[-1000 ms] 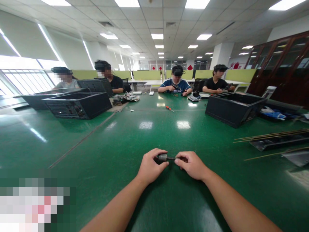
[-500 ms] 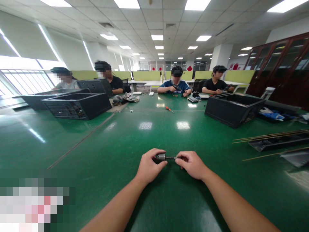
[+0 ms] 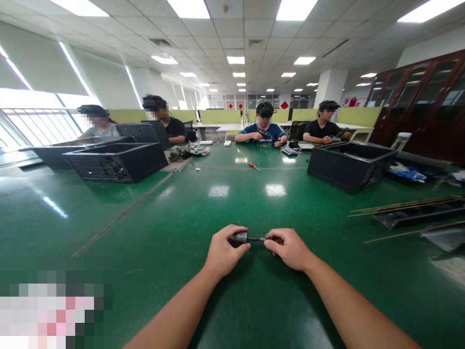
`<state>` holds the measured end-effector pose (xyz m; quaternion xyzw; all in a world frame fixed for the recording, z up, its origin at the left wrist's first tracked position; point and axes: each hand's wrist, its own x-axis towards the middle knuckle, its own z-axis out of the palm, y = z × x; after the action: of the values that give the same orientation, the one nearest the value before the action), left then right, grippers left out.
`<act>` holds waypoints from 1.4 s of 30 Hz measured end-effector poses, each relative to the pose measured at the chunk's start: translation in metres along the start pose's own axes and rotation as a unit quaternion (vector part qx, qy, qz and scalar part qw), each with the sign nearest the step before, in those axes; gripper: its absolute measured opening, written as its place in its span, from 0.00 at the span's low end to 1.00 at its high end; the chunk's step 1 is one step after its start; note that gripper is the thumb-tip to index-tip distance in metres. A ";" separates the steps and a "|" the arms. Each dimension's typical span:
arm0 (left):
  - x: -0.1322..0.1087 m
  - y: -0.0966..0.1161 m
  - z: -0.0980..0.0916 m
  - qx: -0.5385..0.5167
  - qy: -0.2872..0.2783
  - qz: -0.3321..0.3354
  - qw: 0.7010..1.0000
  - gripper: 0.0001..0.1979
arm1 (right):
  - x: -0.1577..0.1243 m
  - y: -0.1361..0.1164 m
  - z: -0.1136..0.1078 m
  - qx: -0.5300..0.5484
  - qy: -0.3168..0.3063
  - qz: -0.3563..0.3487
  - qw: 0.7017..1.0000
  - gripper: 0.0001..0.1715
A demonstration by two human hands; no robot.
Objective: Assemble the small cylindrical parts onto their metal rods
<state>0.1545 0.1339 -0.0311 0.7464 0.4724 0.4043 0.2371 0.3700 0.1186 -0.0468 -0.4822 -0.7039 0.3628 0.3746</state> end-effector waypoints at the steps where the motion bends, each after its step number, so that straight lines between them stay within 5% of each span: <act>1: 0.000 0.000 0.000 0.000 0.001 0.000 1.000 0.15 | 0.000 0.000 0.000 0.003 -0.001 0.001 1.000 0.11; 32: 0.001 -0.001 -0.001 0.006 0.007 -0.001 1.000 0.14 | 0.001 0.005 -0.007 0.087 -0.015 0.001 0.996 0.12; 36: 0.004 -0.004 0.000 0.004 0.024 -0.025 0.999 0.16 | 0.009 0.015 -0.009 0.206 0.009 0.022 0.978 0.23; 42: 0.010 -0.012 -0.012 -0.029 0.033 -0.069 0.997 0.19 | 0.018 0.024 -0.012 0.397 0.086 0.069 0.911 0.27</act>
<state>0.1404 0.1478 -0.0298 0.6909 0.5189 0.4249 0.2699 0.3857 0.1435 -0.0586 -0.3704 -0.4322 0.5939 0.5686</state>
